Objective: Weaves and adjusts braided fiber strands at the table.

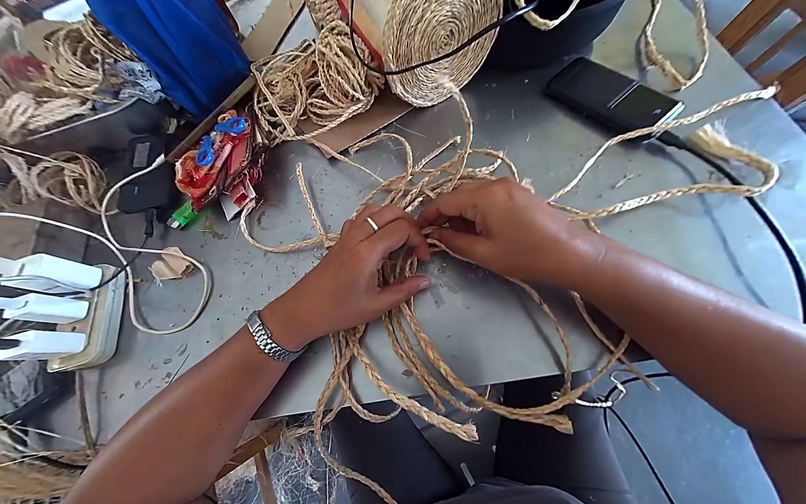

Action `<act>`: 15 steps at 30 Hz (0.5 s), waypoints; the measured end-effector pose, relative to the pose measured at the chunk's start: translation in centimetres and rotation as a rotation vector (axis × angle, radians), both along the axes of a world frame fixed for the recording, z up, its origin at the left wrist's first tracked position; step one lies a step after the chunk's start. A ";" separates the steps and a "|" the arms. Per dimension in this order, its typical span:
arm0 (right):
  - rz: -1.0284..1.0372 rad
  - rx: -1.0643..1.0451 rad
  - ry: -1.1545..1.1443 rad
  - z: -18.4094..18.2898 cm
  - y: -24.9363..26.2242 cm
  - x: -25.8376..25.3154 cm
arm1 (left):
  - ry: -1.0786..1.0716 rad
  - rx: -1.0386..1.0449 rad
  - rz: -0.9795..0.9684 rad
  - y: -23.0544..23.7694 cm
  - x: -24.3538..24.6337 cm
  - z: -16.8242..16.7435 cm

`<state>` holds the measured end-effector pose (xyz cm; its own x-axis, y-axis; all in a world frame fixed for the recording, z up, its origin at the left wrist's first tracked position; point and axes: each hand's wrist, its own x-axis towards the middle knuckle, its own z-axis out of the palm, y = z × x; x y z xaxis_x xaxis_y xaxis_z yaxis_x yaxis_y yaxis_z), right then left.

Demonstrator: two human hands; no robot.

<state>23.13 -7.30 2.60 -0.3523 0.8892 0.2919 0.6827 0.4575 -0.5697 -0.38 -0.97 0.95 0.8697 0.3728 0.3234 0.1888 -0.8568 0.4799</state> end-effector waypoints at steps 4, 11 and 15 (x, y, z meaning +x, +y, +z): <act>0.054 -0.015 0.025 -0.1 0.2 0.6 | 0.000 -0.002 -0.004 0.0 0.0 -0.1; 0.108 0.035 -0.077 0.2 0.1 1.1 | 0.015 0.000 -0.001 0.0 0.0 0.0; 0.101 -0.028 -0.083 0.1 0.0 1.1 | 0.026 -0.004 0.012 0.0 0.0 0.0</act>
<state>24.28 -7.30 2.74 -0.4624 0.8552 0.2339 0.6790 0.5112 -0.5268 -0.38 -1.00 0.94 0.8732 0.3846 0.2993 0.2117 -0.8525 0.4779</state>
